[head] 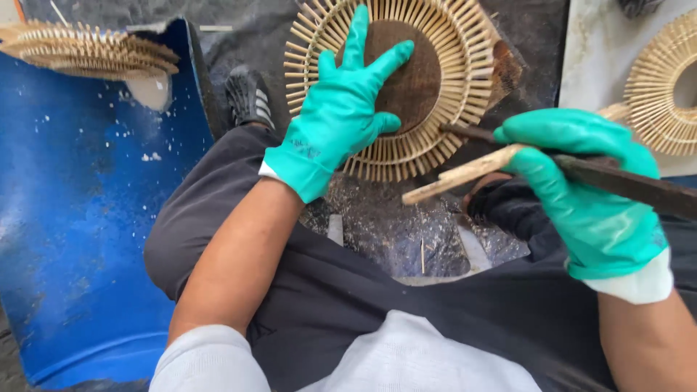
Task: Shaping and finishing wooden or bamboo strips on a circular frame to manufacture a basket.
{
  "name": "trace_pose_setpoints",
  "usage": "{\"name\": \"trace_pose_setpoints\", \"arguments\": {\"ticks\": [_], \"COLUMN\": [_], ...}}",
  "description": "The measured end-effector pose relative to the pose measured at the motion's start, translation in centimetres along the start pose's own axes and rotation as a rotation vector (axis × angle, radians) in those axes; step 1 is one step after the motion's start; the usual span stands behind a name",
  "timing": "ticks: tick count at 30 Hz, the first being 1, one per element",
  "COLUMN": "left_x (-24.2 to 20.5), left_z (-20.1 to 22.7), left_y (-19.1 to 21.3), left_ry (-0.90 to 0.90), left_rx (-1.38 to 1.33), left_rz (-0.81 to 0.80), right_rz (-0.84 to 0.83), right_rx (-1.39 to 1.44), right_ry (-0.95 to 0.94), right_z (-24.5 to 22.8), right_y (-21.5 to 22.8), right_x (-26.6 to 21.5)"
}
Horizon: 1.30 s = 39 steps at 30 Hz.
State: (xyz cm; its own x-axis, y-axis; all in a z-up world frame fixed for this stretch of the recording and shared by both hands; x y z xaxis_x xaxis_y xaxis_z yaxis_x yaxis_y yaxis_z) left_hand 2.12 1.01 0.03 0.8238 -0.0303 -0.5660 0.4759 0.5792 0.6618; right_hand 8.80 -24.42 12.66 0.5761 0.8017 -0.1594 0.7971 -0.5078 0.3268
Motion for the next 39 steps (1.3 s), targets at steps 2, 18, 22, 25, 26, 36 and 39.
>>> {"name": "trace_pose_setpoints", "arguments": {"ticks": [2, 18, 22, 25, 26, 36, 39], "left_x": [0.7, 0.4, 1.0, 1.1, 1.1, 0.9, 1.3], "left_z": [-0.2, -0.5, -1.0, -0.4, 0.0, 0.1, -3.5], "left_y": [0.5, -0.1, 0.1, -0.2, 0.2, 1.5, 1.4], "left_ry": [-0.008, -0.022, 0.010, -0.026, -0.028, -0.002, -0.081], "left_rx": [-0.005, -0.069, -0.069, 0.000, 0.002, -0.050, -0.180], "left_rz": [-0.002, 0.009, -0.089, -0.034, -0.030, -0.091, 0.024], "right_rz": [0.002, -0.010, -0.042, 0.014, 0.017, 0.027, 0.160], "right_rx": [-0.107, -0.019, -0.060, -0.058, -0.061, 0.201, 0.319], "right_ry": [-0.011, -0.043, -0.016, -0.036, -0.033, -0.049, -0.119], "right_z": [0.0, 0.0, 0.1, -0.1, 0.0, 2.5, 5.0], "right_y": [0.4, 0.8, 0.9, 0.9, 1.1, 2.1, 5.5], "right_x": [0.6, 1.4, 1.6, 1.8, 1.8, 0.8, 1.5]}}
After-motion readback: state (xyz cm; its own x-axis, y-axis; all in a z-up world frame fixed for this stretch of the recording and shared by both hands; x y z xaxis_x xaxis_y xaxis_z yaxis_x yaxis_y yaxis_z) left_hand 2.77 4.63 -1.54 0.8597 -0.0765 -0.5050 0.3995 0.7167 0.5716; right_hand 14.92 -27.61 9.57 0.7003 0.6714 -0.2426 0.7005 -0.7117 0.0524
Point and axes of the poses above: each hand's wrist, its own x-axis towards the middle knuckle, its own y-axis out of the back of the hand, z = x × y, the point moved 2 cm from there along x, towards the middle knuckle, and after that the axes turned 15 degrees about -z, right-handed, at the moved point
